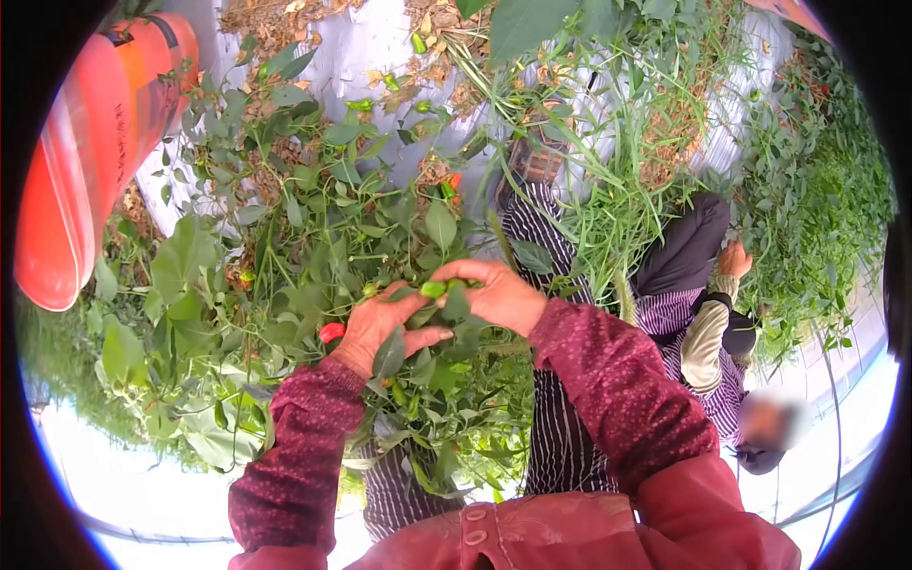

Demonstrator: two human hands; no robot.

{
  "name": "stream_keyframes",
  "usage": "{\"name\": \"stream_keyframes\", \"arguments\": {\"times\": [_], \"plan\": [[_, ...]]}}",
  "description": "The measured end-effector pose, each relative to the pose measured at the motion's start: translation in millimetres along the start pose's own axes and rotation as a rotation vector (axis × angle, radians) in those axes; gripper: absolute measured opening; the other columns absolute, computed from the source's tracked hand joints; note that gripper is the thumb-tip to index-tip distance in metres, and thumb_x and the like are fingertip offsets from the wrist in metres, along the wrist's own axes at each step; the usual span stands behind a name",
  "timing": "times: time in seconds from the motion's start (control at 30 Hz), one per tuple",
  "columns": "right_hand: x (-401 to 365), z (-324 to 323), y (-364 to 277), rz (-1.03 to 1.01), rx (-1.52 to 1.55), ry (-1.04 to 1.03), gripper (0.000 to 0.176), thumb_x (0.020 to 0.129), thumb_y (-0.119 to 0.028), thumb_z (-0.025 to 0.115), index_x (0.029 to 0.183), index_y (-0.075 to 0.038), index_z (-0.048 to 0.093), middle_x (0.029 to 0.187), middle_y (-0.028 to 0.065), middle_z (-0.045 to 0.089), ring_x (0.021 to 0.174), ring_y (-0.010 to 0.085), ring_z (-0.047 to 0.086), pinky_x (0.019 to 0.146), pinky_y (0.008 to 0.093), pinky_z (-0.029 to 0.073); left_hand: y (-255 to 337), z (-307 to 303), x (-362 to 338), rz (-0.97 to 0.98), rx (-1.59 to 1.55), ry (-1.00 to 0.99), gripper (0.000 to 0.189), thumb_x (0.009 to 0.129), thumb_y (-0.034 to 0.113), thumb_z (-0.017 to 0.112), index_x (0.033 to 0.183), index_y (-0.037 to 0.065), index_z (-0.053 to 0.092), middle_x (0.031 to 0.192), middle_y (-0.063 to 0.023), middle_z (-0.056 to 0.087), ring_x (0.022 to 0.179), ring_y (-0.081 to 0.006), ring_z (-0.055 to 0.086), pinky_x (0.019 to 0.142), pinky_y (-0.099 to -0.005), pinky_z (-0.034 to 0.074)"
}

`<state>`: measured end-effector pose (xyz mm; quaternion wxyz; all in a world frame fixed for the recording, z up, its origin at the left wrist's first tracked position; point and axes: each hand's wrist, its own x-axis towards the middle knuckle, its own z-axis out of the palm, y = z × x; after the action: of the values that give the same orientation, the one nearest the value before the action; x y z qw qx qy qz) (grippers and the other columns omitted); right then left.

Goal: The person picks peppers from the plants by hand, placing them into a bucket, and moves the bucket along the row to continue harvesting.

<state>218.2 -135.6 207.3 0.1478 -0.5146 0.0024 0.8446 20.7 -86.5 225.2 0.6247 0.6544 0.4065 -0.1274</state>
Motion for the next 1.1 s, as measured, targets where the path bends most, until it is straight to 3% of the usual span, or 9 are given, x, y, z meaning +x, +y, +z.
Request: {"name": "stream_keyframes", "arguments": {"times": [0.1, 0.27, 0.43, 0.53, 0.77, 0.87, 0.9, 0.97, 1.1], "plan": [[-3, 20, -2, -0.144, -0.249, 0.067, 0.021, 0.081, -0.014, 0.064, 0.102, -0.013, 0.063, 0.082, -0.0020, 0.061, 0.071, 0.0096, 0.057, 0.065, 0.0258, 0.048, -1, 0, 5, -0.165, 0.089, -0.284, 0.030, 0.073, 0.036, 0.069, 0.093, 0.014, 0.064, 0.100, -0.0090, 0.060, 0.077, -0.0312, 0.062, 0.067, -0.0414, 0.050], [3, 28, -4, -0.230, -0.427, 0.127, 0.024, 0.079, -0.009, 0.068, 0.102, -0.008, 0.061, 0.089, -0.0012, 0.062, 0.084, 0.0057, 0.055, 0.071, 0.0253, 0.048, -13, 12, -1, -0.034, 0.128, -0.208, 0.021, 0.076, 0.029, 0.063, 0.087, 0.011, 0.064, 0.091, -0.0101, 0.059, 0.076, -0.0326, 0.061, 0.067, -0.0419, 0.050], [-1, 19, -14, 0.182, 0.627, 0.209, 0.020, 0.079, -0.022, 0.067, 0.092, -0.009, 0.059, 0.078, 0.0010, 0.060, 0.066, 0.0123, 0.055, 0.053, 0.0312, 0.045, 4, 10, 5, 0.122, 0.282, -0.242, 0.013, 0.075, 0.022, 0.062, 0.084, 0.012, 0.063, 0.089, -0.0113, 0.060, 0.071, -0.0300, 0.062, 0.062, -0.0395, 0.051], [4, -12, -20, -0.043, 0.869, 0.108, 0.017, 0.081, -0.020, 0.064, 0.094, -0.011, 0.059, 0.075, 0.0002, 0.058, 0.060, 0.0092, 0.050, 0.047, 0.0252, 0.040, -24, 31, -12, 0.225, 0.344, -0.333, 0.013, 0.076, 0.023, 0.062, 0.082, 0.011, 0.062, 0.085, -0.0098, 0.060, 0.068, -0.0284, 0.062, 0.060, -0.0392, 0.052], [57, -63, -9, 0.065, 0.175, 0.531, 0.028, 0.082, -0.020, 0.062, 0.106, -0.006, 0.057, 0.083, 0.0022, 0.062, 0.063, 0.0086, 0.056, 0.051, 0.0240, 0.041, -49, 47, -23, 0.271, 0.460, -0.128, 0.018, 0.076, 0.022, 0.062, 0.090, 0.011, 0.065, 0.092, -0.0082, 0.061, 0.080, -0.0248, 0.061, 0.064, -0.0369, 0.052], [101, -70, -5, -0.006, -0.125, 0.528, 0.028, 0.082, -0.021, 0.060, 0.104, -0.004, 0.059, 0.083, 0.0062, 0.063, 0.068, 0.0172, 0.057, 0.060, 0.0300, 0.047, -23, 31, -17, 0.142, 0.408, -0.227, 0.021, 0.075, 0.021, 0.061, 0.094, 0.011, 0.064, 0.105, -0.0076, 0.058, 0.088, -0.0236, 0.060, 0.066, -0.0372, 0.052], [116, -73, -6, 0.012, -0.461, 0.515, 0.036, 0.080, -0.025, 0.061, 0.107, -0.003, 0.059, 0.089, 0.0122, 0.063, 0.080, 0.0235, 0.059, 0.070, 0.0347, 0.047, -14, 30, -18, -0.043, 0.343, -0.274, 0.013, 0.076, 0.028, 0.059, 0.080, 0.015, 0.061, 0.112, -0.0048, 0.054, 0.096, -0.0240, 0.059, 0.090, -0.0445, 0.042], [154, -92, 11, 0.027, -1.058, 0.301, 0.050, 0.076, -0.034, 0.062, 0.113, -0.001, 0.058, 0.104, 0.0230, 0.061, 0.099, 0.0370, 0.056, 0.089, 0.0409, 0.043, -20, 35, -21, -0.048, 0.330, -0.266, 0.013, 0.077, 0.028, 0.058, 0.079, 0.016, 0.061, 0.112, -0.0043, 0.054, 0.098, -0.0226, 0.058, 0.091, -0.0450, 0.041], [147, -77, -7, 0.245, -0.655, 0.214, 0.045, 0.080, -0.030, 0.064, 0.116, -0.004, 0.058, 0.104, 0.0175, 0.062, 0.085, 0.0230, 0.063, 0.075, 0.0356, 0.050, -23, 37, -25, -0.029, 0.328, -0.231, 0.012, 0.078, 0.028, 0.058, 0.075, 0.017, 0.060, 0.105, -0.0020, 0.054, 0.096, -0.0179, 0.056, 0.090, -0.0432, 0.040]]}}
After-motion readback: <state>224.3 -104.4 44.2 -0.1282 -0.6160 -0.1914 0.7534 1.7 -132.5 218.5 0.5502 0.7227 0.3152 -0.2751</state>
